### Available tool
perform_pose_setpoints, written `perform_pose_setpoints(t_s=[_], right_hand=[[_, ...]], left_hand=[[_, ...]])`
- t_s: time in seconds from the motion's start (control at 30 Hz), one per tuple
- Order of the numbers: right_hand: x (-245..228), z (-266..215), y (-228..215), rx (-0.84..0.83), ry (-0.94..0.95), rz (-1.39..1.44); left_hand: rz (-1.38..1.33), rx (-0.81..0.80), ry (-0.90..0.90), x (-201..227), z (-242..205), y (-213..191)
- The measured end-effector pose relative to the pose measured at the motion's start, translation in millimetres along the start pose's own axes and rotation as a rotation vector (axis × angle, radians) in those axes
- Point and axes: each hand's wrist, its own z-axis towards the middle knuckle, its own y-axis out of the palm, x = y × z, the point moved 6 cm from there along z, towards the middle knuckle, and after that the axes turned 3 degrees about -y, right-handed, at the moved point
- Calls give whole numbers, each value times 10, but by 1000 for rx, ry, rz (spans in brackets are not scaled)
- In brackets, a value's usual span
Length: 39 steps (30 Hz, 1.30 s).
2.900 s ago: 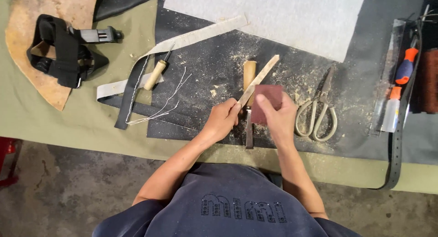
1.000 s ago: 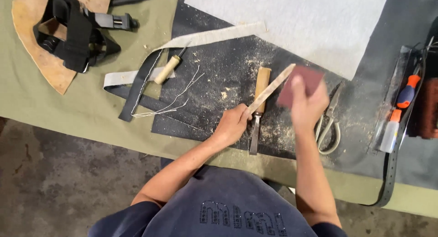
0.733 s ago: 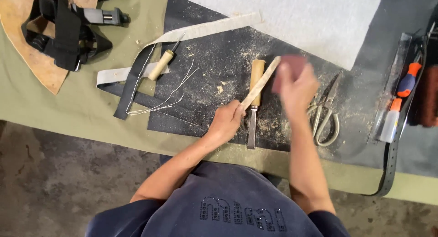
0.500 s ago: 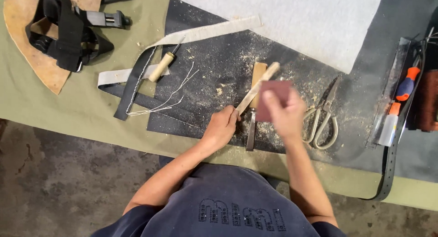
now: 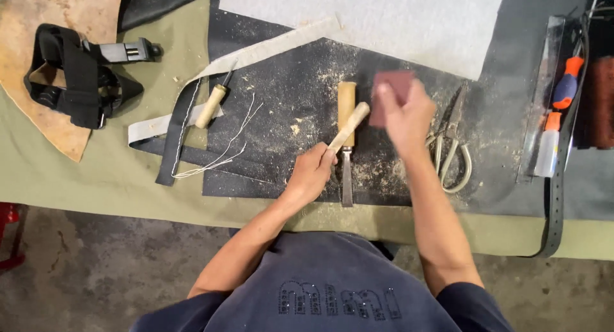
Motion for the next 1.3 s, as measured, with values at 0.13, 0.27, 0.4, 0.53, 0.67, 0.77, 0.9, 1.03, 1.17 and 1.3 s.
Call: perform_pose_setpoints(t_s=[0.13, 0.27, 0.4, 0.53, 0.67, 0.77, 0.9, 1.03, 1.17, 1.3], right_hand=[[-366, -277, -77, -42, 79, 126], [35, -429, 360, -221, 108, 77], [440, 188, 270, 80, 12, -80], [-343, -157, -68, 5, 168, 77], [-48, -323, 320, -235, 267, 69], [196, -67, 370, -73, 88, -36], [-371, -100, -10, 18, 103, 76], [-101, -372, 291, -156, 149, 79], [342, 3, 381, 6, -2, -115], [-462, -96, -33, 17, 91, 42]], left_hand=[[-15, 43, -40, -86, 51, -27], [-36, 18, -5, -42, 107, 9], [-20, 61, -12, 70, 65, -5], [-28, 54, -26, -7, 71, 22], [-22, 46, -6, 14, 41, 22], [2, 68, 0, 56, -23, 38], [-20, 102, -20, -18, 40, 19], [-40, 101, -21, -109, 84, -6], [-59, 98, 10, 1, -79, -8], [-38, 143, -11, -72, -51, -63]])
